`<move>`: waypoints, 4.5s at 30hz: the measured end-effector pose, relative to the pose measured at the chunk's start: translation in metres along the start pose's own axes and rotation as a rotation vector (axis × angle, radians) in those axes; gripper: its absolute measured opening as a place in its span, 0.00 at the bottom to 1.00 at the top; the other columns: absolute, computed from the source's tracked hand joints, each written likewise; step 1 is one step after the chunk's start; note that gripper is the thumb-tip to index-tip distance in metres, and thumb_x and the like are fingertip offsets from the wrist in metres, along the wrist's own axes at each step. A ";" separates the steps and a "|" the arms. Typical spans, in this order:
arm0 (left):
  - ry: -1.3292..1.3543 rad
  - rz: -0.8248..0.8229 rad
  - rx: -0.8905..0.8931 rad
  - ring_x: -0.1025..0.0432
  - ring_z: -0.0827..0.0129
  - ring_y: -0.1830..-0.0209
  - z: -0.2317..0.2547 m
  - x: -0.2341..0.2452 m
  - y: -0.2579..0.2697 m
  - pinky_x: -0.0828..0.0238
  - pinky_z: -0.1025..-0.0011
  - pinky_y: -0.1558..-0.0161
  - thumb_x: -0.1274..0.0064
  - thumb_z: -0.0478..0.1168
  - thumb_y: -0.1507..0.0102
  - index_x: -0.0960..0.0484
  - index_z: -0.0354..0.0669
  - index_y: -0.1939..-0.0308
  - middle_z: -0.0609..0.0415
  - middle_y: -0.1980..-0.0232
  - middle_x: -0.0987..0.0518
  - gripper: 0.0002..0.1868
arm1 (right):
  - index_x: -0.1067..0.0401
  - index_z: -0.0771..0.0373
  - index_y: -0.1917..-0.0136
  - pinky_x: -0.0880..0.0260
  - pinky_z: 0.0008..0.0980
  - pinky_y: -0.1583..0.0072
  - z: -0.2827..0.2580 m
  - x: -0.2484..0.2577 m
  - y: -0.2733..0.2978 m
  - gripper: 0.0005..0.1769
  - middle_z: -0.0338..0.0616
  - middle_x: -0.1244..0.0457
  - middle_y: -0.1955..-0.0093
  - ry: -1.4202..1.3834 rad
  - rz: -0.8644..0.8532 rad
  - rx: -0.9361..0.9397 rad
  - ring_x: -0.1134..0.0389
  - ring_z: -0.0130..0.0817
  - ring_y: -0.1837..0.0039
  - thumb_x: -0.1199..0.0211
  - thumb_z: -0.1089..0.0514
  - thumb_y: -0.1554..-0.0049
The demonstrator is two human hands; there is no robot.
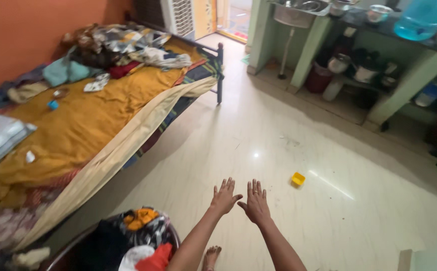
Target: The person moves a large red basin containing clothes, picks up a small yellow container, and uses a broom to sweep debris from a tiled floor, including cleaning under the edge of a bed.
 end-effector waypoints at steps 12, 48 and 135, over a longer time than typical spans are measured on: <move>-0.015 -0.056 -0.137 0.65 0.57 0.15 -0.035 0.074 -0.144 0.65 0.40 0.23 0.62 0.66 0.31 0.55 0.45 0.19 0.53 0.14 0.58 0.45 | 0.63 0.63 0.18 0.65 0.55 0.20 -0.004 0.014 -0.157 0.54 0.54 0.68 0.14 0.026 -0.004 -0.171 0.72 0.49 0.14 0.37 0.37 0.41; 0.003 -0.182 -0.185 0.68 0.55 0.14 -0.069 0.189 -0.457 0.65 0.38 0.22 0.63 0.65 0.30 0.58 0.50 0.18 0.56 0.13 0.63 0.44 | 0.65 0.64 0.17 0.66 0.55 0.20 0.050 0.073 -0.479 0.52 0.53 0.70 0.14 0.101 0.032 -0.232 0.73 0.48 0.14 0.41 0.39 0.38; 0.047 -0.595 -0.920 0.57 0.43 0.17 -0.049 -0.361 -0.583 0.51 0.37 0.28 0.54 0.59 0.31 0.51 0.51 0.19 0.48 0.16 0.51 0.41 | 0.64 0.64 0.18 0.68 0.56 0.20 0.344 -0.349 -0.339 0.51 0.56 0.68 0.14 -0.088 0.272 -1.086 0.71 0.49 0.14 0.45 0.34 0.39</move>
Point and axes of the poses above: each hand's wrist, its own y-axis away from the middle knuckle, its own x-axis out of the back of the hand, z = x × y, the point moved 1 cm from there along -y, towards the middle knuckle
